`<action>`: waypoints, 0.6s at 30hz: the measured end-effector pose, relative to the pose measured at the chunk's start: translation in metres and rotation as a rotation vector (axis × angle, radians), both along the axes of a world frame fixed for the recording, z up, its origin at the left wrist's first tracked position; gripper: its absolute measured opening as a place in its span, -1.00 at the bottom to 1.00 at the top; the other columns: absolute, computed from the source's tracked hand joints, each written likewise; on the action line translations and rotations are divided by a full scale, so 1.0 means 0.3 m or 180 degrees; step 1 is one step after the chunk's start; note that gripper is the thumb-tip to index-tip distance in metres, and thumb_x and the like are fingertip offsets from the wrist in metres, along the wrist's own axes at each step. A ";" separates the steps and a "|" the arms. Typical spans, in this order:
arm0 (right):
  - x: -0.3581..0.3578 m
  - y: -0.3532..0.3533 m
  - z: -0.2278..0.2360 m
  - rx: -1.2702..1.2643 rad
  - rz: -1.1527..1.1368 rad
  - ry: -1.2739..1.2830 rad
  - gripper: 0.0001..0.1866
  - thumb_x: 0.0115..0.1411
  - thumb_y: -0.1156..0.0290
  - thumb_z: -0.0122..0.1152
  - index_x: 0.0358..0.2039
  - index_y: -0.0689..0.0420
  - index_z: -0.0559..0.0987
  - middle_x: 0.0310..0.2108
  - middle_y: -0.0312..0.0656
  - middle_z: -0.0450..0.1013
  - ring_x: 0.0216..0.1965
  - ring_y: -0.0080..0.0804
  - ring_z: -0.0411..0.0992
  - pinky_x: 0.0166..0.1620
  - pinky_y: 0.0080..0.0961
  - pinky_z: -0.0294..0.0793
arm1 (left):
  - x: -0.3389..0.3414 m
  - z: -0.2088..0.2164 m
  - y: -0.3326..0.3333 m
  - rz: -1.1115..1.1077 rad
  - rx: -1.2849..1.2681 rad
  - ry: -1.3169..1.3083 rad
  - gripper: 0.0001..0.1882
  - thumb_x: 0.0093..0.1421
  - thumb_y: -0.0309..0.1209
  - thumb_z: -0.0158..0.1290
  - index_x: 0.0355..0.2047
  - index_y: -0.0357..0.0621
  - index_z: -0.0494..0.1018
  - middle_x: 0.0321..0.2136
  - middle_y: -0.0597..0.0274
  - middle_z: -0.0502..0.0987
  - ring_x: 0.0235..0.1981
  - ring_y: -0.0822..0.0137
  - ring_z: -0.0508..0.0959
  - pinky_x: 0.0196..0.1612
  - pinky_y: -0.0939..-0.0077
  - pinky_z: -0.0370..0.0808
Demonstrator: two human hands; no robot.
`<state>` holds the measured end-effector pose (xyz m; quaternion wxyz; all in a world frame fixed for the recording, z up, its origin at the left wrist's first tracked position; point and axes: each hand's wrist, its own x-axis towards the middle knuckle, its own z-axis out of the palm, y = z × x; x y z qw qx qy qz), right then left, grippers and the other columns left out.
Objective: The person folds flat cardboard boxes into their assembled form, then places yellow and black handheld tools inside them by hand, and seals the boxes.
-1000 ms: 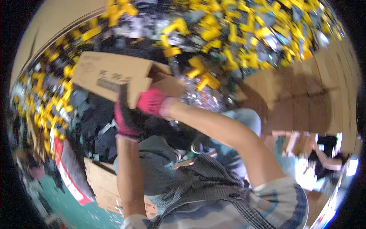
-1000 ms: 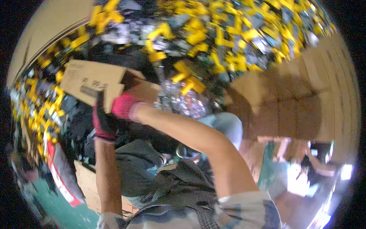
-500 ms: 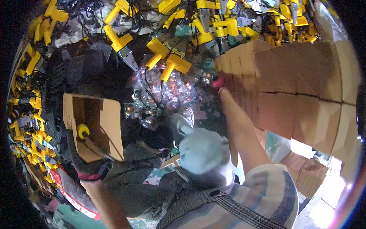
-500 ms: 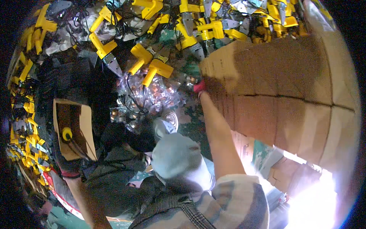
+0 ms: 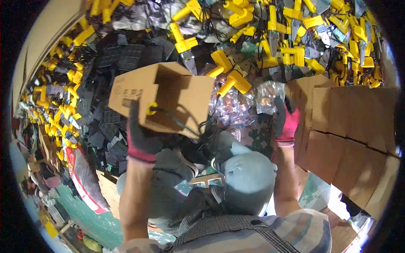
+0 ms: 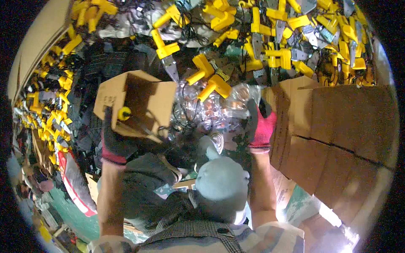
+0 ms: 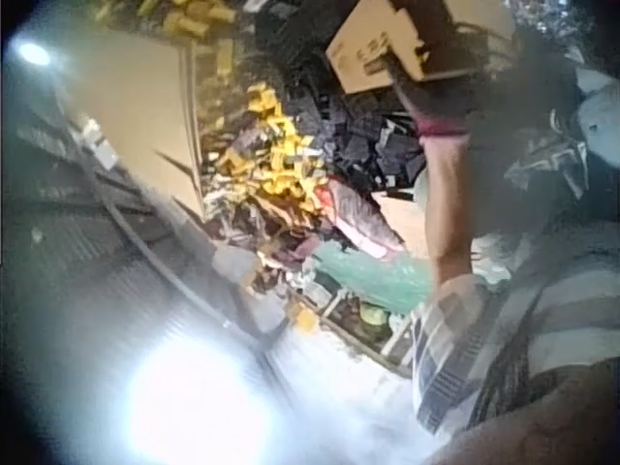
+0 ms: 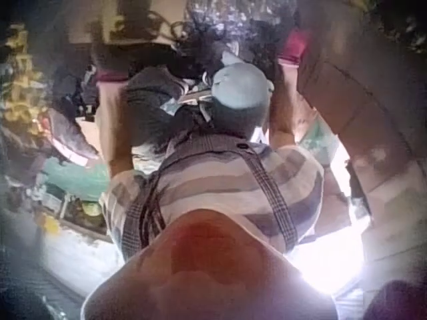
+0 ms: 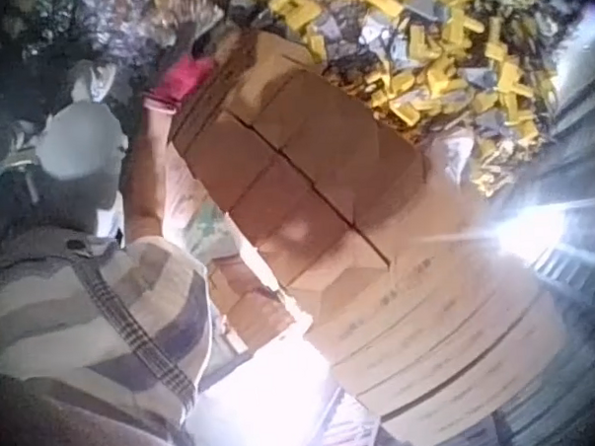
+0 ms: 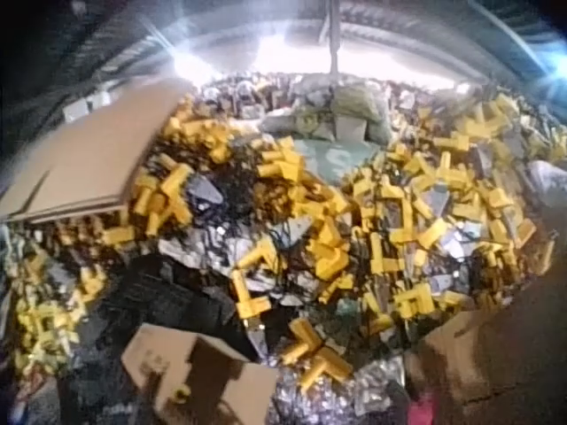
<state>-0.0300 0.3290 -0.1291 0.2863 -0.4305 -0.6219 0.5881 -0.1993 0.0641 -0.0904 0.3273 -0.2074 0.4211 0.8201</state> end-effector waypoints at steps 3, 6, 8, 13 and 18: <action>-0.139 -0.127 0.241 0.0759 0.0604 0.0423 -0.69 -0.05 0.44 0.14 -0.26 0.30 0.44 -0.42 -0.22 0.43 -0.42 -0.60 0.35 -0.36 -0.64 0.34 | 0.048 0.013 0.040 0.0092 0.0506 -0.0193 -0.47 -0.03 0.03 -0.03 -0.14 -0.03 0.28 -0.27 0.17 0.38 -0.25 0.15 0.40 -0.19 0.10 0.36; -0.222 -0.265 0.327 0.3035 0.1649 0.0164 -0.58 -0.10 0.29 0.19 -0.26 0.27 0.37 -0.50 0.03 0.38 -0.42 -0.08 0.37 -0.35 -0.33 0.34 | 0.087 0.010 0.058 0.0242 0.1152 0.0330 -0.45 0.01 0.05 -0.10 -0.10 -0.04 0.27 -0.21 0.12 0.36 -0.22 0.10 0.37 -0.15 0.08 0.33; -0.244 -0.292 0.390 0.2290 0.1586 0.0103 -0.59 -0.08 0.26 0.17 -0.25 0.24 0.37 -0.39 0.07 0.37 -0.34 -0.06 0.36 -0.29 -0.34 0.33 | 0.098 0.055 0.041 0.0259 0.1519 0.0305 -0.44 0.01 0.07 -0.12 -0.10 -0.05 0.26 -0.22 0.11 0.36 -0.22 0.10 0.37 -0.15 0.10 0.33; -0.251 -0.290 0.451 0.1982 0.2285 -0.0956 -0.56 -0.05 0.29 0.11 -0.16 0.23 0.35 -0.25 0.11 0.34 -0.26 -0.02 0.34 -0.24 -0.34 0.33 | 0.209 0.120 0.019 -0.0093 0.2178 0.0407 -0.42 0.00 0.07 -0.08 -0.12 -0.09 0.25 -0.23 0.14 0.37 -0.20 0.16 0.40 -0.15 0.20 0.40; -0.157 -0.366 0.525 0.4794 0.1626 0.1059 -0.78 -0.06 0.39 0.10 -0.39 0.24 0.48 -0.48 0.01 0.41 -0.43 -0.12 0.40 -0.36 -0.34 0.36 | 0.381 0.049 -0.242 -0.1205 -0.1190 0.2531 -0.38 -0.05 -0.23 0.11 -0.04 -0.22 0.14 -0.17 0.14 0.33 -0.19 0.36 0.35 -0.17 0.48 0.35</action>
